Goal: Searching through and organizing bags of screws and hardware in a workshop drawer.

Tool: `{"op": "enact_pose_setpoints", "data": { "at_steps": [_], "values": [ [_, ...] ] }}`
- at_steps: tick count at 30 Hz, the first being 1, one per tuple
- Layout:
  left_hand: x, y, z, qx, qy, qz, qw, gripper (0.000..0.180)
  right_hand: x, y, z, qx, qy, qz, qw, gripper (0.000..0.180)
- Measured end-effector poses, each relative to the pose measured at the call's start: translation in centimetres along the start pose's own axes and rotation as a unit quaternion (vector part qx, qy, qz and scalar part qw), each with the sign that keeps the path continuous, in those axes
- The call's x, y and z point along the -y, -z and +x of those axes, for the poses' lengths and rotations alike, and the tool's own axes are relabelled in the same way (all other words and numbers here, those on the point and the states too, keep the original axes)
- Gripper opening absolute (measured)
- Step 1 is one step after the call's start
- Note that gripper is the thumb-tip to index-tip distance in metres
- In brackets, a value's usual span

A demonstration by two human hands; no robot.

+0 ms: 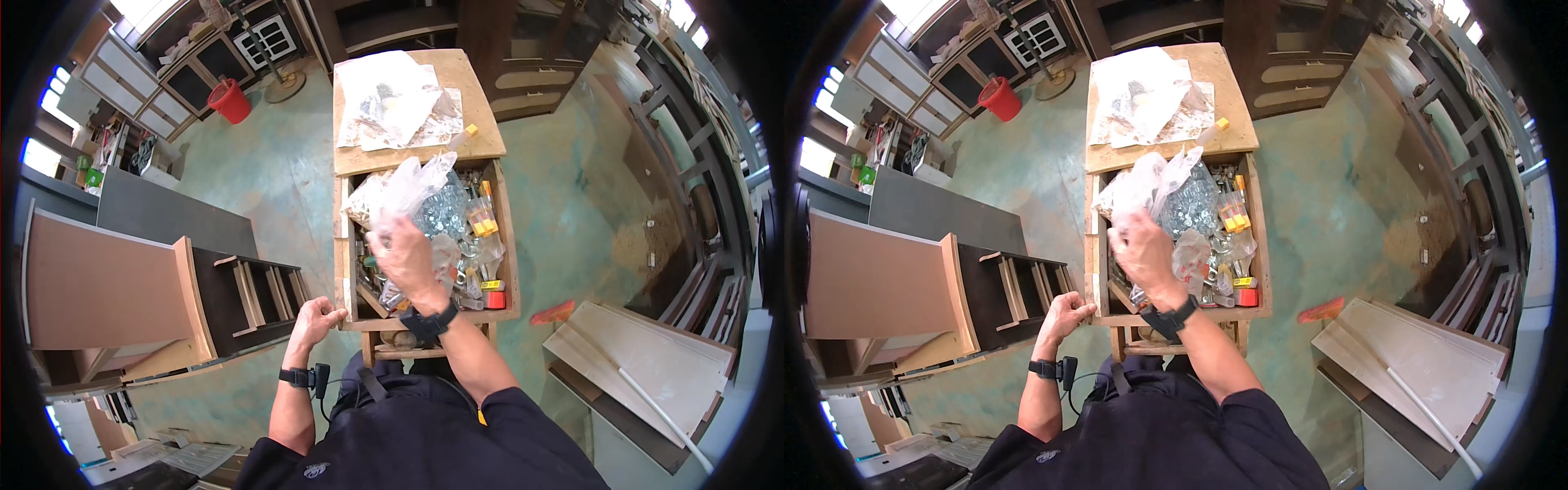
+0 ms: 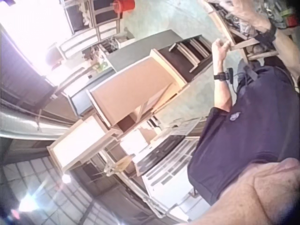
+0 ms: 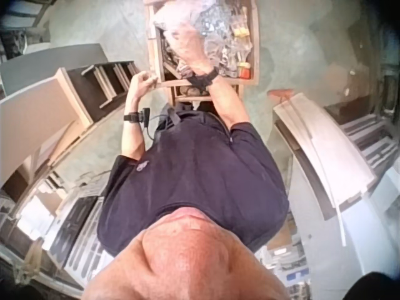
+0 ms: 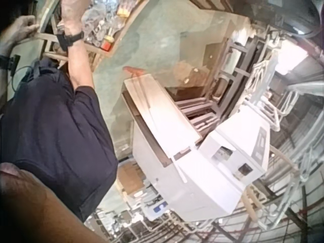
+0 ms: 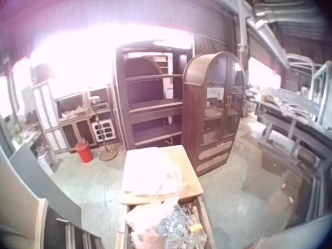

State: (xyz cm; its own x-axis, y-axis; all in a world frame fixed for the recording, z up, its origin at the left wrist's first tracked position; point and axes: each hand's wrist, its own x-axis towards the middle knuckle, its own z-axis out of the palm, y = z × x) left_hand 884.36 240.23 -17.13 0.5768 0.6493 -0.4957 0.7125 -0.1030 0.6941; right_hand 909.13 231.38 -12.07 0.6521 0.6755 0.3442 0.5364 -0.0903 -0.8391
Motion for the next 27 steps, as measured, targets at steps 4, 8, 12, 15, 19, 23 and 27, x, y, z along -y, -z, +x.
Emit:
{"op": "enact_pose_setpoints", "data": {
  "at_steps": [4,8,12,15,19,23,27],
  "values": [
    [0.2,0.2,-0.1,0.001,-0.014,0.001,1.0,0.035,-2.0,3.6,0.1,-0.081,-0.143,-0.091,0.982,0.035],
    [-0.1,0.0,0.4,0.015,0.011,-0.007,1.0,0.034,-5.7,1.6,3.4,-0.258,-0.069,-0.074,0.961,0.049],
    [-0.1,0.3,0.1,0.009,0.01,-0.03,0.999,0.035,-8.9,0.6,7.2,-0.066,-0.077,0.03,0.994,0.055],
    [-0.4,0.1,0.2,-0.005,0.01,-0.047,0.999,0.034,-12.4,2.3,8.9,0.064,-0.012,0.072,0.995,0.044],
    [0.8,0.1,-0.2,0.002,0.019,-0.108,0.994,0.036,-10.7,3.1,7.5,0.027,-0.122,0.216,0.969,0.024],
    [1.2,-0.3,0.0,0.004,0.018,-0.102,0.995,0.035,-6.0,5.7,7.4,-0.08,-0.256,0.34,0.901,0.024],
    [1.8,-0.8,0.2,0.017,0.029,-0.143,0.989,0.034,-3.1,8.2,6.2,-0.127,-0.238,0.368,0.89,0.024]
  ]
}}
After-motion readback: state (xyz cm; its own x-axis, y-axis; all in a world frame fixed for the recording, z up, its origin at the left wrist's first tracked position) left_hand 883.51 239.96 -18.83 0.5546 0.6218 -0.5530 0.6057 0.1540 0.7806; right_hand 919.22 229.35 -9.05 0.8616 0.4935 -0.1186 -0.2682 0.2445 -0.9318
